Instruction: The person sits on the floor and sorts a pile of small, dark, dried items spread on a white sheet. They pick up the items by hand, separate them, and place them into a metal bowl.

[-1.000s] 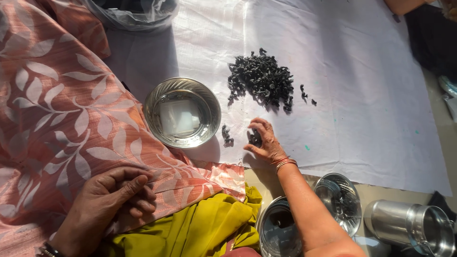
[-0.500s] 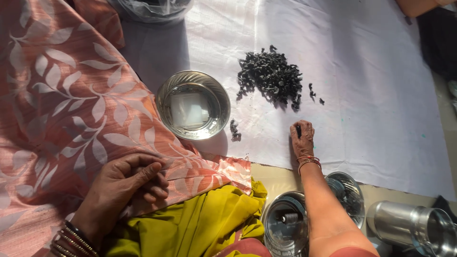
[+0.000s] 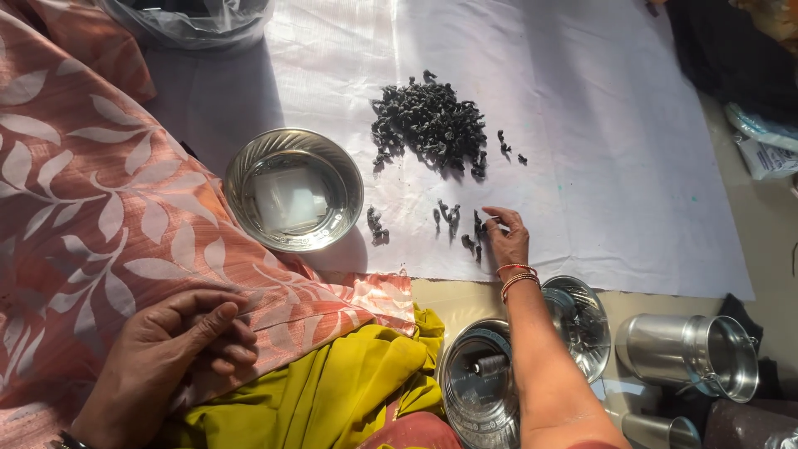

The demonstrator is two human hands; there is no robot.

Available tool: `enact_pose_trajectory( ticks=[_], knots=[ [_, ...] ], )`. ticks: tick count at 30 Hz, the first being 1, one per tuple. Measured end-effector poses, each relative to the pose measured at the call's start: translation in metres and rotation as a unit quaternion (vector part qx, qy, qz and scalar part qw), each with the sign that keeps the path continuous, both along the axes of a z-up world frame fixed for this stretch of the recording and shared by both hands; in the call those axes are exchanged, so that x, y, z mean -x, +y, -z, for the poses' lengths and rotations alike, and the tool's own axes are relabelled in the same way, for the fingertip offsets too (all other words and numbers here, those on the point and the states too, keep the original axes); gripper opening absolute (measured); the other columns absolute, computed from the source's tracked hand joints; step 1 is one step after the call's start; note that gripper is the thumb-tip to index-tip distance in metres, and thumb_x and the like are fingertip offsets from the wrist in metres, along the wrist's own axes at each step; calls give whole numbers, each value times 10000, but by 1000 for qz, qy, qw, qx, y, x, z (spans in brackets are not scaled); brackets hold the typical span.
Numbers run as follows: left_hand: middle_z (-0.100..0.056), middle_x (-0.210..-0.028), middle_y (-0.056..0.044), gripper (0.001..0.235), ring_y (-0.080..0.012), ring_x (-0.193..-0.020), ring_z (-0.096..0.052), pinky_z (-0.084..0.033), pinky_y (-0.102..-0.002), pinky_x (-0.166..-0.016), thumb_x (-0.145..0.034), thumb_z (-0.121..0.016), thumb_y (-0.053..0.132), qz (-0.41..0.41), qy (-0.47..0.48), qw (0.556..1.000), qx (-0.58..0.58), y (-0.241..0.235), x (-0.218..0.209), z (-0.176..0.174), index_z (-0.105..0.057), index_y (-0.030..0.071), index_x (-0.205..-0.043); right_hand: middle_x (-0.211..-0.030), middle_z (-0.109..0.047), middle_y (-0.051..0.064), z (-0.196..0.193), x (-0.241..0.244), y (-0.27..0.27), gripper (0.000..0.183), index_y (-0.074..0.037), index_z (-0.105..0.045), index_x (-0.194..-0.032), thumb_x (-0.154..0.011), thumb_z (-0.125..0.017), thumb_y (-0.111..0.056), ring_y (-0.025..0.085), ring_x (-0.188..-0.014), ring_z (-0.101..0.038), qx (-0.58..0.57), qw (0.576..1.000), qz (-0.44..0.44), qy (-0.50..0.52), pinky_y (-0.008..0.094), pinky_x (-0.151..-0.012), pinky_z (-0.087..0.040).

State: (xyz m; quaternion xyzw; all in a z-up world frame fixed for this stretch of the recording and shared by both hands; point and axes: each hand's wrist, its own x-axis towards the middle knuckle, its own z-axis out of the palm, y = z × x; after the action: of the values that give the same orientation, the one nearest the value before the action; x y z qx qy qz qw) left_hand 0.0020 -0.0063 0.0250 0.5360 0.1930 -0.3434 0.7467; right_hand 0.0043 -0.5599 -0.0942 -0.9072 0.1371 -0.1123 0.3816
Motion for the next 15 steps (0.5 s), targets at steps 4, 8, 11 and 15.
enact_pose_trajectory(
  ticks=[4,8,11,15],
  knots=[
    [-741,-904,-187,300,-189,-679,-690,-545,-287,-521,-975,-627,144,8,-34,999,41,9,4,26,-695,-51,-1194,-1114,-685,-26,18,5,-18,239,-127,-788,-1113,-918,-722,-7,95,-990,-660,-65,990,111,-62,243,-842,-545],
    [-719,-870,-178,290,-185,-650,-657,-508,-286,-508,-949,-609,136,-10,8,1000,-4,-2,1,3,-690,-41,-1165,-1043,-695,-12,13,11,-22,261,-81,-801,-1042,-820,-756,47,102,-932,-667,20,997,75,5,264,-754,-539],
    [-725,-897,-189,296,-191,-672,-666,-517,-291,-519,-983,-615,135,-3,-3,1000,19,5,4,21,-686,-50,-1202,-1025,-721,-12,37,19,-51,231,-117,-786,-1131,-946,-708,0,102,-874,-623,-220,952,201,-65,248,-763,-554],
    [-733,-937,-205,305,-199,-705,-680,-531,-298,-535,-1034,-623,134,-7,-24,998,56,12,5,38,-682,-64,-1258,-1047,-705,-6,33,23,-54,231,-117,-803,-1131,-952,-724,7,112,-882,-625,-159,975,146,-51,260,-778,-531]
  ],
)
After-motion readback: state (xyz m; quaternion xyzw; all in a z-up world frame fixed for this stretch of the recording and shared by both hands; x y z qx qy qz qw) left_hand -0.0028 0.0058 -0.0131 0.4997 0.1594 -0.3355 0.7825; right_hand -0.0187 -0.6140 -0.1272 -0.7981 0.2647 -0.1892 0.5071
